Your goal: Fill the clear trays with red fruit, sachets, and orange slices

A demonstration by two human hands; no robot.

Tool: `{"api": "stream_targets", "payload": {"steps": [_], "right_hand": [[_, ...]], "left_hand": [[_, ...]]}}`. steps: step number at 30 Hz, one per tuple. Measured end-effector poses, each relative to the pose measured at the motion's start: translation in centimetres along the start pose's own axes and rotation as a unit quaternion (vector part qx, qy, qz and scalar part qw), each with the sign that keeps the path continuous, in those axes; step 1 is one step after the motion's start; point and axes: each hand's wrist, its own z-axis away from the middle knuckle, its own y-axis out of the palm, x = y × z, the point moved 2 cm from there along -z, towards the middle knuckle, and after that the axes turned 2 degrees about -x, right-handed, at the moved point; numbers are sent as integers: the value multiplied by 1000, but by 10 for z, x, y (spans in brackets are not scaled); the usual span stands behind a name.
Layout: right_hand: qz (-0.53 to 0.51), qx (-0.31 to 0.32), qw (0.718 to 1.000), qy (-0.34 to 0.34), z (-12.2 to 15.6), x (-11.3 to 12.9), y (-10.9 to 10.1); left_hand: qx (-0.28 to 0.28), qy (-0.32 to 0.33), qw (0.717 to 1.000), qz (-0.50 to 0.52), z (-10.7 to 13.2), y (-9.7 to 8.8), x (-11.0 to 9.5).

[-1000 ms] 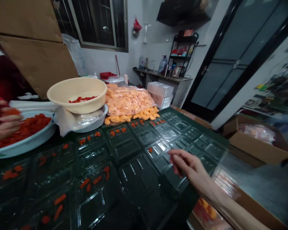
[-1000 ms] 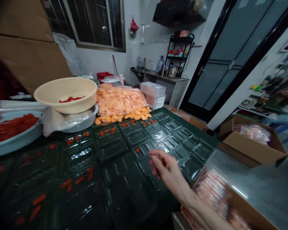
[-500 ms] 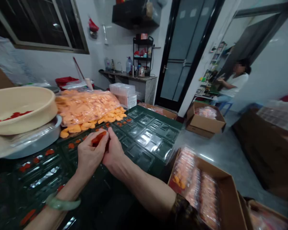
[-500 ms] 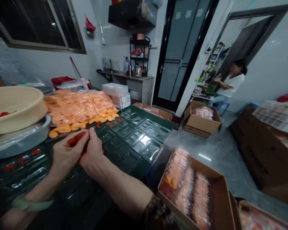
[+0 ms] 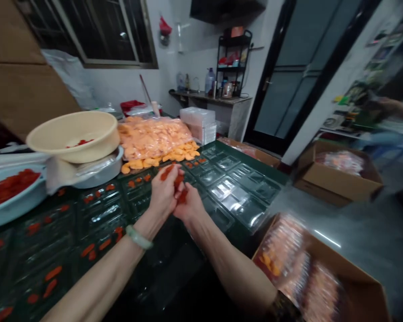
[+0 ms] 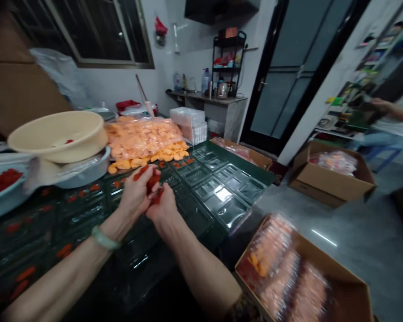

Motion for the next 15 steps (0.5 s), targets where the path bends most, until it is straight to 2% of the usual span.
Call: {"api": "stream_targets", "payload": {"steps": [4,8,12,15], "right_hand": [[-53,18,995,86,-10,-1,-9],[-48,36,988,141,-14,4,-21],[29,46,984,168,-17,16,-35],[96,55,978,178,-23,38,-49]], "left_hand": [[51,-86,995,27,-7,1,1],[108,-160,980,42,-9,-6,4],[130,-152,979,31,-10,-12,2],[130,-141,981,13,-12,-18,-3]]}}
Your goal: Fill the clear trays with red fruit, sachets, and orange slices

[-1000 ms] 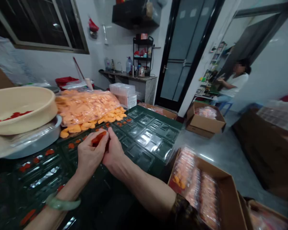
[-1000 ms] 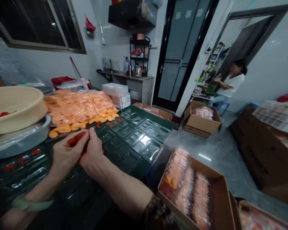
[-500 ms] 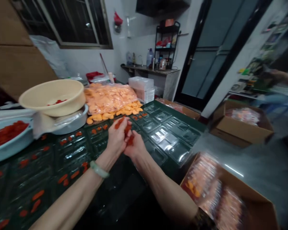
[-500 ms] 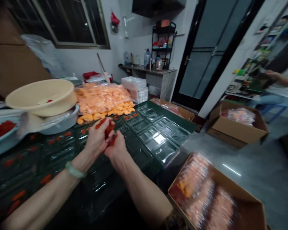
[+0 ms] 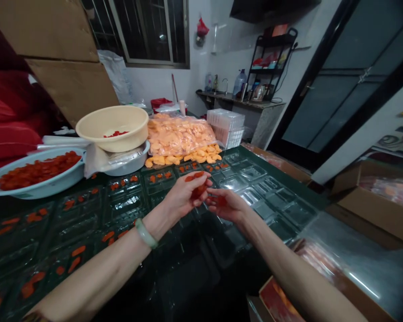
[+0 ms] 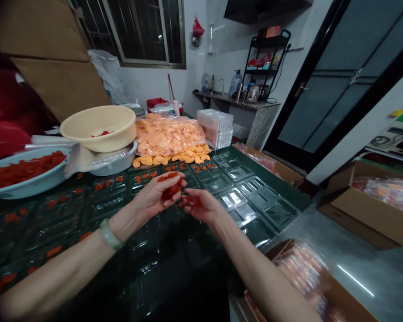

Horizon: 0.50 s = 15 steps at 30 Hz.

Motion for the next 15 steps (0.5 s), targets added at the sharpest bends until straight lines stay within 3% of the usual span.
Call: {"api": "stream_targets", "payload": {"steps": [3,6,10,15], "right_hand": [[116,-63,987,-90,-5,37,-25],[211,-142,948,-189,-25,81,-49],[274,-235,893,-267,-72,127,-71],[354,-318,821,-315,-132,158,-83]], "left_hand": [[-21,-12,1000,-9,2,-7,-5],[-42,-21,999,5,3,-12,-7],[-50,-39,997,50,1,-14,-9],[-46,-89,990,103,0,-18,-11]]}}
